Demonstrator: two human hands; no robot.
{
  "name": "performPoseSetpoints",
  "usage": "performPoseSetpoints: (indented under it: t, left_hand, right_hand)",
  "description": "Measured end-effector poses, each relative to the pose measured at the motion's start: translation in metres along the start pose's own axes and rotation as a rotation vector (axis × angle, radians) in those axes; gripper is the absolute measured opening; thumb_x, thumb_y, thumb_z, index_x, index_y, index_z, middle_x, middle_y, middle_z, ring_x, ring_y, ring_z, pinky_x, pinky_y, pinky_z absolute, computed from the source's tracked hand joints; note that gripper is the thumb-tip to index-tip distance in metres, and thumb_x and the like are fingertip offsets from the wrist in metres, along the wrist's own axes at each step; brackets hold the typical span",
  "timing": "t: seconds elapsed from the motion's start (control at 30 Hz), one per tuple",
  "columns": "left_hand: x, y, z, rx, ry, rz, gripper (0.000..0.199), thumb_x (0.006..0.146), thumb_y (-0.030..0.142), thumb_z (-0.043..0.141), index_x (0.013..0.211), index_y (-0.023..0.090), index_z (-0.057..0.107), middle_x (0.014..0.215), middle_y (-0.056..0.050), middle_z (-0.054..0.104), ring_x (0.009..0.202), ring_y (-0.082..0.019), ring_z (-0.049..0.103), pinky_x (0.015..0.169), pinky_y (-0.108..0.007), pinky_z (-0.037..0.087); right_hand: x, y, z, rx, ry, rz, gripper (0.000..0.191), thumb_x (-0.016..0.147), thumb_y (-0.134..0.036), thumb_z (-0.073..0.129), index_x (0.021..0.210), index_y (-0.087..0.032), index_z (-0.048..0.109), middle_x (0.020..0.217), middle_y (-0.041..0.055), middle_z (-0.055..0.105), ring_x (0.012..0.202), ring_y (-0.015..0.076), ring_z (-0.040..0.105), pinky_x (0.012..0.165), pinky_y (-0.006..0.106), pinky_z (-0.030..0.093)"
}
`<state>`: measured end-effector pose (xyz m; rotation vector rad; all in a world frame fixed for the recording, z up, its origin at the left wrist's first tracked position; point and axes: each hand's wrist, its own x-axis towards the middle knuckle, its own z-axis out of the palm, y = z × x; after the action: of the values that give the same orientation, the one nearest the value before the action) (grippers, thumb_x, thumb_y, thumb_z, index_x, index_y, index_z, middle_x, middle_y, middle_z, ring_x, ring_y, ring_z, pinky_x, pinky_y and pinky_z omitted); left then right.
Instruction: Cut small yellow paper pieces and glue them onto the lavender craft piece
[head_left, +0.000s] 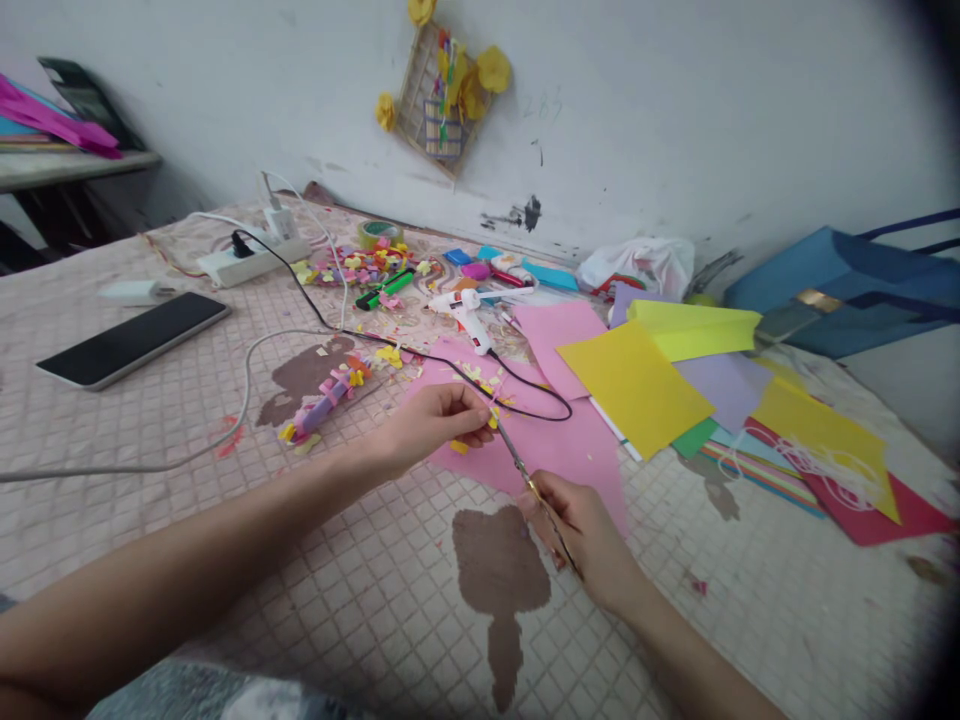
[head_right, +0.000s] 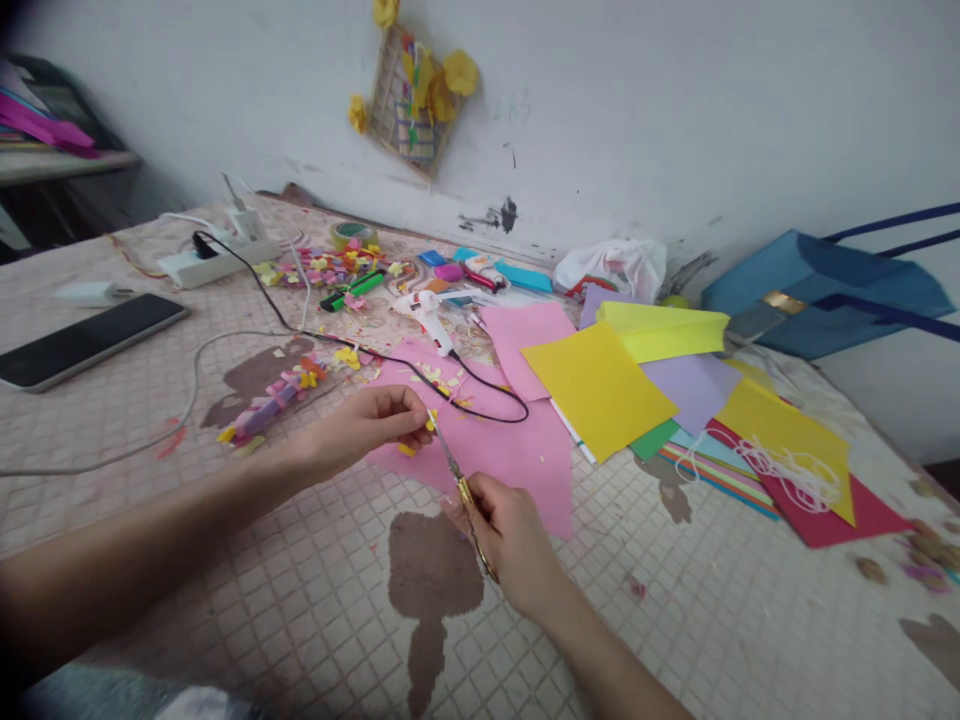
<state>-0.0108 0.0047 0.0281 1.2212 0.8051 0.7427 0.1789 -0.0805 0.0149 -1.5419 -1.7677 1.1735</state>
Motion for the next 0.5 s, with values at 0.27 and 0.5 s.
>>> performPoseSetpoints:
  t: [0.27,0.5]
  left_hand:
    - [0.0024,-0.0014,-0.0040,0.022,-0.039,0.010,0.014,0.077,0.025,0.061,0.073,0.013,0.056,0.068,-0.002,0.064,0.065,-0.010,0.060,0.063,-0.023,0.045]
    - [0.0016,-0.0015,-0.0011,0.007,-0.001,-0.026,0.015,0.078,0.026,0.060,0.073,0.013,0.055,0.071,-0.002,0.065,0.066,-0.010,0.060,0.066,-0.023,0.046]
  right_hand:
    - [0.0004,-0.0010,-0.0023,-0.123,0.021,0.005,0.036,0.084,-0.045,0.048,0.060,-0.021,0.037,0.050,-0.0059,0.034,0.047,0.0103,0.033,0.043,0.021,0.025]
    - [0.0004,-0.0043,-0.0026,-0.065,0.011,0.021,0.038,0.083,-0.048,0.047,0.059,-0.021,0.038,0.047,-0.0065,0.035,0.044,0.0101,0.034,0.041,0.021,0.026]
